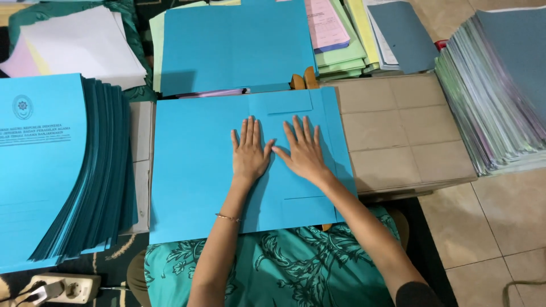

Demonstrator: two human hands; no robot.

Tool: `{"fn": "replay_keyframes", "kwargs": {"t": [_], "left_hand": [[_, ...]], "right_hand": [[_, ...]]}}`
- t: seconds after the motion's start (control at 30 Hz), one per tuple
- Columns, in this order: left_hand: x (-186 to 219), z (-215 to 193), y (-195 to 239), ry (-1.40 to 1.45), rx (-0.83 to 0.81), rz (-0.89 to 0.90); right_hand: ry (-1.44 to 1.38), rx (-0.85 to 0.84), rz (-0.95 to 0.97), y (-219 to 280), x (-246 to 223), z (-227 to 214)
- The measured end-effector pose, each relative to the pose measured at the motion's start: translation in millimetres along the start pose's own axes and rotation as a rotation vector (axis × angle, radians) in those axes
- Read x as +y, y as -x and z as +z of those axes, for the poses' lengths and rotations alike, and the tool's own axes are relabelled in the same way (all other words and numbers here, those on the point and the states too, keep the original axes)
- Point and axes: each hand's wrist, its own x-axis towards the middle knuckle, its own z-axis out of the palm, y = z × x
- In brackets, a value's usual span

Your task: Folding the internal flaps of blue cardstock folders and stacking them

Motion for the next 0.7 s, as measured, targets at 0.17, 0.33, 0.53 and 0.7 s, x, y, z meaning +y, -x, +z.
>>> {"fn": "replay_keyframes", "kwargs": {"t": [0.17,0.33,0.53,0.7], "left_hand": [[0.3,-3.3,-0.6,-0.001,-0.002,-0.007],[2.2,-7.0,-1.2,0.002,-0.011,-0.011],[0.3,-7.7,-1.3,-0.007,-0.043,-0.003],[-1.2,-8.7,-2.7,-0.002,-0.041,0.015]], "right_hand": [[-0.030,0.015,-0.027,-16.4,4.7,2.3],[-0.062,0.079,-0.049,-26.7,9.1,7.2],[0.009,0.213,-0.074,-89.0,20.2,21.8],[-0.032,0.258,0.081,-144.6,44.3,61.5]]}}
